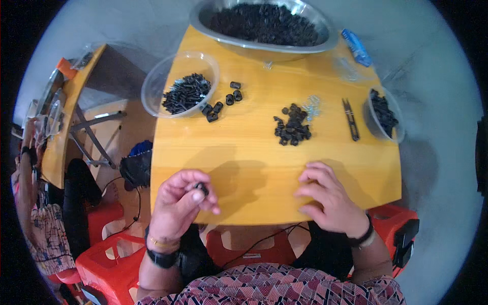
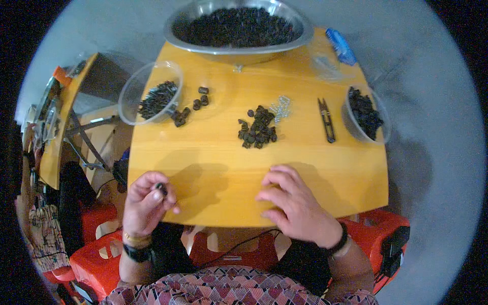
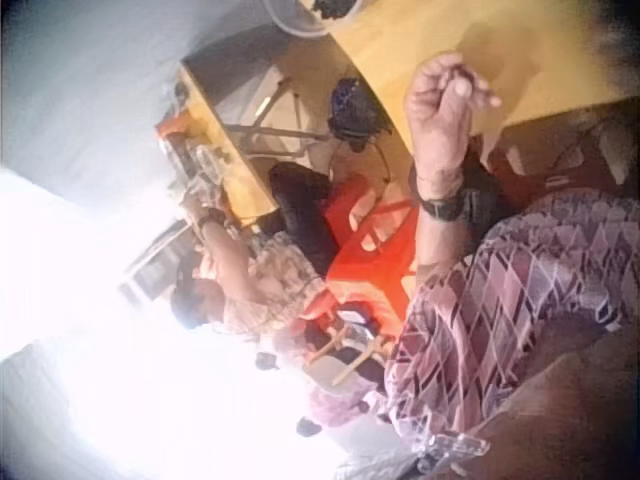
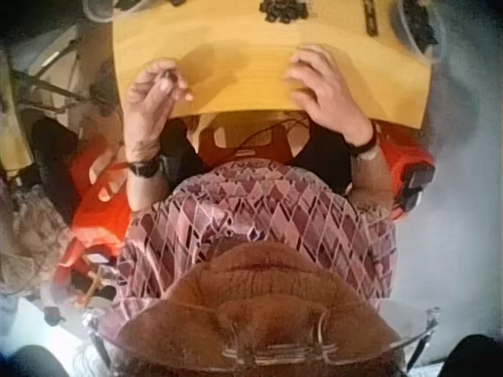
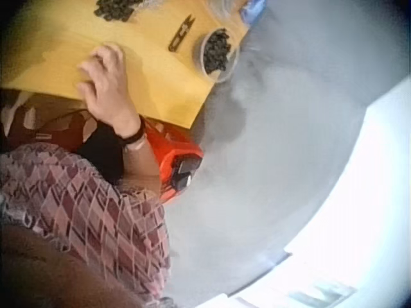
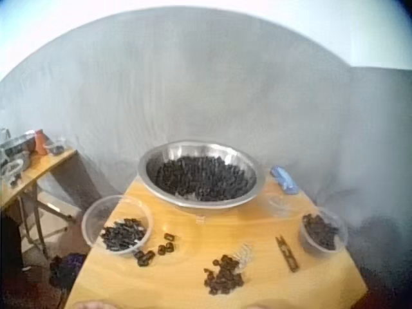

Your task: Assembling small black plastic components by hand.

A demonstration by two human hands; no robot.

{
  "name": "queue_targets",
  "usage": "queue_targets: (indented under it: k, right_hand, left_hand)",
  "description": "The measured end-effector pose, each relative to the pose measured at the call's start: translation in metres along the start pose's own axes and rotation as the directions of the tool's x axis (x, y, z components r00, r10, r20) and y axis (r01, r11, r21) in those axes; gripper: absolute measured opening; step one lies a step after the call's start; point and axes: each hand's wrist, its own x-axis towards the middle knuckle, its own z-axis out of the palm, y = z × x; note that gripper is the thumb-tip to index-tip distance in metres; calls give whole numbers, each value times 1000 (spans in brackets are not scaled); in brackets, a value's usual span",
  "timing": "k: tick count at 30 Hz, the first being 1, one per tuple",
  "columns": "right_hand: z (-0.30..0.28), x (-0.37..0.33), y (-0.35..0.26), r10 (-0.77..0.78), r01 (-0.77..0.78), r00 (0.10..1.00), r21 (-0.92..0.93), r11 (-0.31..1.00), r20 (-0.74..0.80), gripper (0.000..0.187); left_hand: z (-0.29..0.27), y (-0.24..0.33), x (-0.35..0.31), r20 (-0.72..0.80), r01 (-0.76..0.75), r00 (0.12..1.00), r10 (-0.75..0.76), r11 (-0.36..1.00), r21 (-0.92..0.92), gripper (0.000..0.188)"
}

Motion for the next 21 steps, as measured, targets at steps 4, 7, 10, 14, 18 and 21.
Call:
queue_targets:
  k: [4, 7, 10, 14, 18, 21]
  right_hand:
    - [-1, -6, 2, -86, 81, 990, -46, 996, -113, 26]
    - [10, -12, 2, -162, 158, 975, -37, 987, -149, 23]
    - [13, -12, 8, -198, 198, 953, -22, 980, -228, 17]
    - [16, -12, 14, -171, 164, 958, -51, 985, -230, 15]
    - [17, -13, 18, -146, 140, 946, -44, 989, -288, 12]
    - [11, -9, 21, -93, 92, 963, -15, 996, -252, 12]
  left_hand:
    - [16, -6, 4, -52, -107, 992, 119, 976, 191, 18]
    - [5, -15, 1, 15, -215, 975, 220, 934, 285, 18]
    - [6, -17, 3, 88, -301, 953, 291, 857, 418, 18]
    - [15, -20, -1, 95, -336, 935, 342, 769, 544, 19]
    - [17, -21, 1, 49, -303, 945, 324, 807, 507, 17]
    - [25, -27, 4, 27, -264, 954, 298, 799, 540, 16]
